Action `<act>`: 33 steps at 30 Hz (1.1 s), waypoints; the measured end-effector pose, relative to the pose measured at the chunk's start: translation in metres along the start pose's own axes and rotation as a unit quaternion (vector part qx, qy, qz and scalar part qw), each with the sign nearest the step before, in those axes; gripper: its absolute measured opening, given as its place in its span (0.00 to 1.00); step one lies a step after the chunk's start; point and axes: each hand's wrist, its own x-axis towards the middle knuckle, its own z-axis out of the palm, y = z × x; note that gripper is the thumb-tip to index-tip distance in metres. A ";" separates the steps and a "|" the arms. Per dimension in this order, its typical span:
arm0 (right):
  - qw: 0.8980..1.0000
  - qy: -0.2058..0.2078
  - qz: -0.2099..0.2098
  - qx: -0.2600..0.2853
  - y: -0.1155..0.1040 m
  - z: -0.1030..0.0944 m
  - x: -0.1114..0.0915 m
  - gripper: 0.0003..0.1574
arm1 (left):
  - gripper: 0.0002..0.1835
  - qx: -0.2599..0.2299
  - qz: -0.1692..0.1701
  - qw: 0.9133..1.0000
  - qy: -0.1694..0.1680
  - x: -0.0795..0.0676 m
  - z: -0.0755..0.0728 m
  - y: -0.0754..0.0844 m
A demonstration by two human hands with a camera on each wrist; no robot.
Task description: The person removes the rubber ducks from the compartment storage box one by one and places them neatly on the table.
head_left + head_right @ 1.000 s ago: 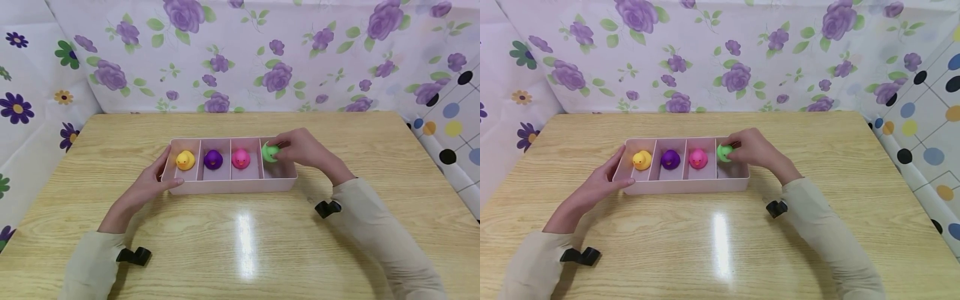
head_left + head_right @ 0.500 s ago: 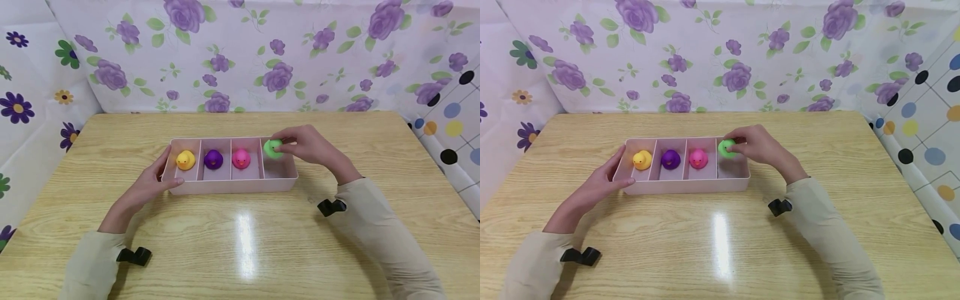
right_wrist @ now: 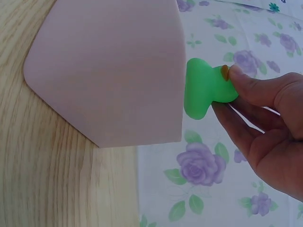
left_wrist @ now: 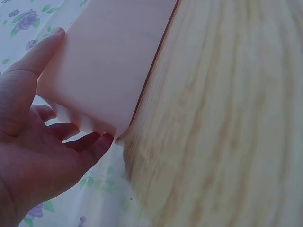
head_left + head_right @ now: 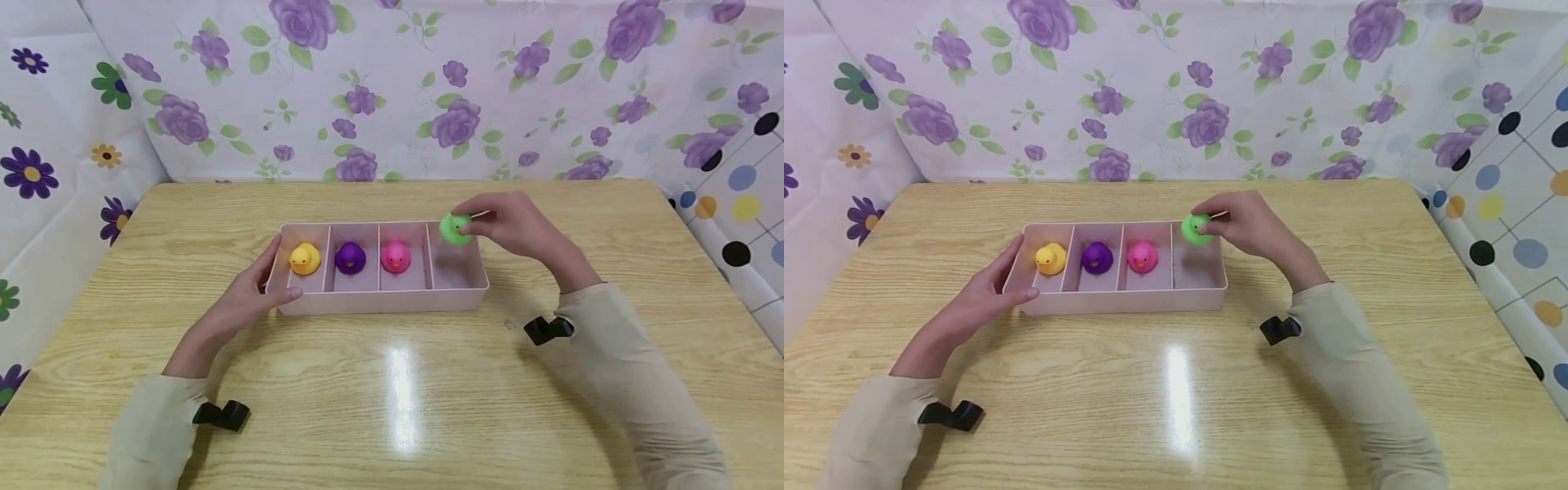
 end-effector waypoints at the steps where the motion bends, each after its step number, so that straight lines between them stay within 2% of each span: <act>1: 1.000 0.005 0.002 -0.001 0.001 -0.001 0.000 0.16 | 0.54 0.000 0.000 1.000 0.000 0.000 0.000 0.000; 8: 0.999 0.029 0.034 0.002 0.008 -0.008 -0.004 0.18 | 0.54 0.004 -0.002 1.000 0.000 0.000 0.000 0.000; 23: 0.996 0.046 0.081 -0.017 0.024 -0.022 -0.016 0.20 | 0.54 0.006 -0.002 1.000 0.000 0.001 -0.001 -0.001; 33: 0.990 0.018 0.142 -0.011 0.039 -0.022 -0.017 0.21 | 0.54 0.009 -0.008 1.000 0.000 0.000 -0.001 -0.001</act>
